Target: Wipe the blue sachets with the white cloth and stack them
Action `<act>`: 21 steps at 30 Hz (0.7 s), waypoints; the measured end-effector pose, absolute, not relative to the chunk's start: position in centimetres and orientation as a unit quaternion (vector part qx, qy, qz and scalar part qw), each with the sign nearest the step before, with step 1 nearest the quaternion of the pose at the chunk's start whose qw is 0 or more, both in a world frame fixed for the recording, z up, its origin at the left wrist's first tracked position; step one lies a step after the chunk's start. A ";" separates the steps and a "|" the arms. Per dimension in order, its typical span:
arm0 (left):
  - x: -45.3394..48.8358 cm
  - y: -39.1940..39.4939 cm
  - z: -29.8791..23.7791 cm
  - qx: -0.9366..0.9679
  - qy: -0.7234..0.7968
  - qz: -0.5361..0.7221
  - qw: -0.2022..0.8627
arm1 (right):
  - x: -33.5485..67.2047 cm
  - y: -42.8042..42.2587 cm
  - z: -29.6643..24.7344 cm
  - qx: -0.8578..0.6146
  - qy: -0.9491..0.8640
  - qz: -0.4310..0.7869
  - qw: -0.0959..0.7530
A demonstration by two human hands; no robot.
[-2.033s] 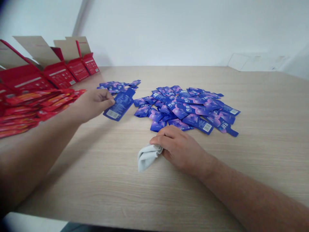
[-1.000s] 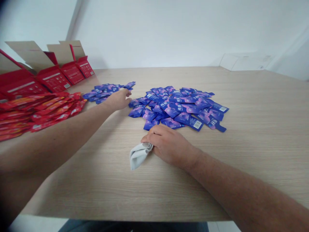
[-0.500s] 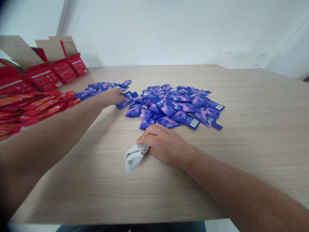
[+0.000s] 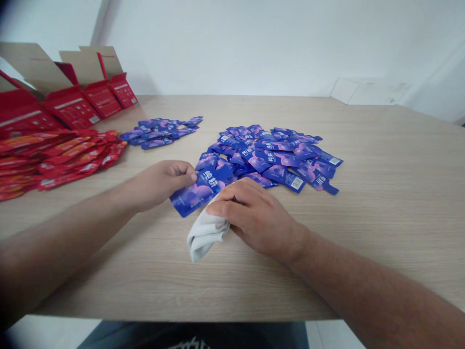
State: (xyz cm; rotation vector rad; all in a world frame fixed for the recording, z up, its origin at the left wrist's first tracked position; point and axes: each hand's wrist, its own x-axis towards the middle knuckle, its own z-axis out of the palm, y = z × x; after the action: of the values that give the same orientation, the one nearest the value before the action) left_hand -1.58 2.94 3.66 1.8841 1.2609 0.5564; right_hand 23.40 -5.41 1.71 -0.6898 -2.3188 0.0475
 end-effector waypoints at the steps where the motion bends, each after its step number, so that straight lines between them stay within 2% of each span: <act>1: -1.0 2.1 3.0 0.729 0.482 0.213 0.437 | 23.4 -5.6 1.9 -0.265 -0.898 0.005 0.352; 4: 0.3 0.9 1.0 0.713 0.450 0.198 0.500 | 23.5 -5.5 2.1 -0.271 -0.904 -0.027 0.330; 11: 0.7 0.9 -0.2 0.735 0.404 0.187 0.511 | 22.5 -4.9 1.2 -0.314 -0.907 -0.009 0.281; 17: 0.5 0.8 -0.1 0.731 0.392 0.181 0.528 | 21.5 -5.5 1.1 -0.257 -0.940 0.006 0.224; 21: 0.6 0.8 -0.1 0.721 0.402 0.188 0.532 | 22.7 -4.5 0.6 -0.331 -0.907 -0.015 0.261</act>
State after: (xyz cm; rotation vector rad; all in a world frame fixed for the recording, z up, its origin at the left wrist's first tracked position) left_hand 0.58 0.80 -0.14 1.7197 0.9582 0.4487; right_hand 22.74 -4.47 0.62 -0.8953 -2.4548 -0.0412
